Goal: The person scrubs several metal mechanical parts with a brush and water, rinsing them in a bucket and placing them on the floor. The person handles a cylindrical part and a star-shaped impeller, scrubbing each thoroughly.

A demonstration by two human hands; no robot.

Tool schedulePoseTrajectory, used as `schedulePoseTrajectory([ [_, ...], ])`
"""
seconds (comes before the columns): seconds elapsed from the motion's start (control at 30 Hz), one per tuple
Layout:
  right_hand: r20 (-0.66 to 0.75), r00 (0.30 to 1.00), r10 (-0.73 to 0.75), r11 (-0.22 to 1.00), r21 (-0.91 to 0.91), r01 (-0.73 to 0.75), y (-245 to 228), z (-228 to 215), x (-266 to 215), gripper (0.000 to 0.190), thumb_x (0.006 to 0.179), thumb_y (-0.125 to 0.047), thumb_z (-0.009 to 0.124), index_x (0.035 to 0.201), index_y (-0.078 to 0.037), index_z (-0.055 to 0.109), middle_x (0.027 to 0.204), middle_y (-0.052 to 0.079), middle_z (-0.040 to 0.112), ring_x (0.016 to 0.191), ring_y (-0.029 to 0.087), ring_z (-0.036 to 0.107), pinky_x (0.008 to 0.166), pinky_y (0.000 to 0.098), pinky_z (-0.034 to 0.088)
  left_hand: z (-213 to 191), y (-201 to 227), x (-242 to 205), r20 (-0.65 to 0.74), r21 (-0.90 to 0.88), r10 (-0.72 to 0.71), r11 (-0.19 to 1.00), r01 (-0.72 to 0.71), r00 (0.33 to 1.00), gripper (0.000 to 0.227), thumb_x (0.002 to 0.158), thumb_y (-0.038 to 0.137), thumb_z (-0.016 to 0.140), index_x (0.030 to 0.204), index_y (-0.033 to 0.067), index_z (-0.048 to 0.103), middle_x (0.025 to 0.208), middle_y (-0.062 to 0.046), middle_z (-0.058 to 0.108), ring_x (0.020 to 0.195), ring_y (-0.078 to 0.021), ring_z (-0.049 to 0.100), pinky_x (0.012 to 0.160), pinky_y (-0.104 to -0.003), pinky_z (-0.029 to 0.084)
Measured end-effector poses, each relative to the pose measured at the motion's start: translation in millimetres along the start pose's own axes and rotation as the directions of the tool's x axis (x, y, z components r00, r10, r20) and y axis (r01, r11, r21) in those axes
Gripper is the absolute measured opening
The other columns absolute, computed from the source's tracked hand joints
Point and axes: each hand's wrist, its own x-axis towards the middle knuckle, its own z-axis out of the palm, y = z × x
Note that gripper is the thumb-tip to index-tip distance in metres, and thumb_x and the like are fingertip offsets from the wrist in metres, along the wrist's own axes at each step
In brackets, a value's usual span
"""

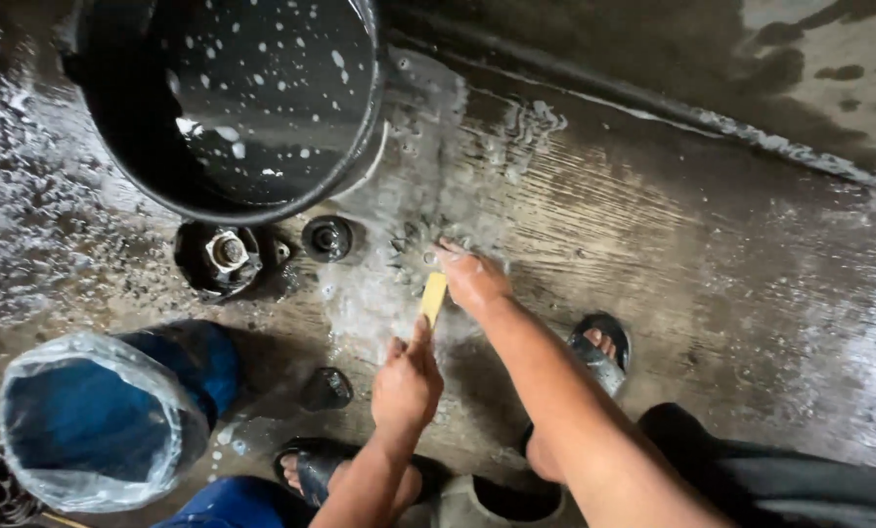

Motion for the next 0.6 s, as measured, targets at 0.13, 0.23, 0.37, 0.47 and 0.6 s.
schedulePoseTrajectory([
  [0.13, -0.01, 1.0, -0.023, 0.999, -0.044, 0.023, 15, 29, 18, 0.067, 0.093, -0.027, 0.066, 0.152, -0.045, 0.041, 0.158, -0.032, 0.037, 0.143, 0.002, 0.045, 0.115, 0.0323, 0.049, -26, -20, 29, -0.072, 0.181, 0.047, 0.983, -0.034, 0.996, 0.049, 0.103, 0.046, 0.037, 0.152, 0.0496, 0.044, 0.126, -0.009, 0.06, 0.093, -0.046, 0.074, 0.081, -0.056, 0.061],
  [0.23, 0.009, 1.0, -0.002, 0.999, -0.034, 0.003, 22, 40, 29, 0.071, 0.089, -0.033, 0.072, 0.152, -0.045, 0.042, 0.16, -0.032, 0.034, 0.141, 0.01, 0.05, 0.116, 0.0384, 0.049, -28, -26, 58, -0.594, 0.282, 0.276, 0.951, -0.126, 0.756, 0.046, 0.099, 0.036, 0.056, 0.144, 0.044, 0.055, 0.099, -0.006, 0.057, 0.058, -0.0422, 0.069, 0.049, -0.054, 0.057],
  [0.37, -0.042, 0.997, -0.065, 0.993, -0.104, 0.06, 25, 69, 39, 0.059, 0.095, -0.032, 0.064, 0.15, -0.041, 0.047, 0.158, -0.03, 0.039, 0.139, 0.007, 0.051, 0.111, 0.0364, 0.054, -29, -2, 84, -0.512, 0.198, 0.273, 0.96, -0.198, 0.815, 0.039, 0.098, 0.034, 0.056, 0.136, 0.0405, 0.062, 0.11, 0.0, 0.045, 0.076, -0.0303, 0.072, 0.057, -0.047, 0.063],
  [0.47, -0.065, 0.996, -0.06, 0.997, -0.054, 0.056, 23, 74, 43, 0.052, 0.1, -0.029, 0.055, 0.15, -0.042, 0.047, 0.16, -0.031, 0.034, 0.136, 0.012, 0.055, 0.108, 0.0414, 0.055, -23, 23, 115, -0.457, 0.034, 0.161, 0.986, -0.163, 0.875, 0.048, 0.097, 0.031, 0.058, 0.144, 0.0356, 0.057, 0.11, -0.001, 0.04, 0.085, -0.0305, 0.072, 0.065, -0.049, 0.064],
  [0.6, 0.001, 0.976, -0.218, 0.857, -0.478, 0.192, 27, 66, 34, 0.04, 0.1, -0.04, 0.06, 0.139, -0.047, 0.06, 0.149, -0.035, 0.049, 0.142, -0.005, 0.044, 0.122, 0.0214, 0.041, 50, -3, 109, -0.58, -0.15, 0.053, 0.974, -0.17, 0.813, 0.043, 0.1, 0.03, 0.057, 0.143, 0.037, 0.057, 0.107, -0.011, 0.053, 0.078, -0.0437, 0.072, 0.059, -0.056, 0.06],
])
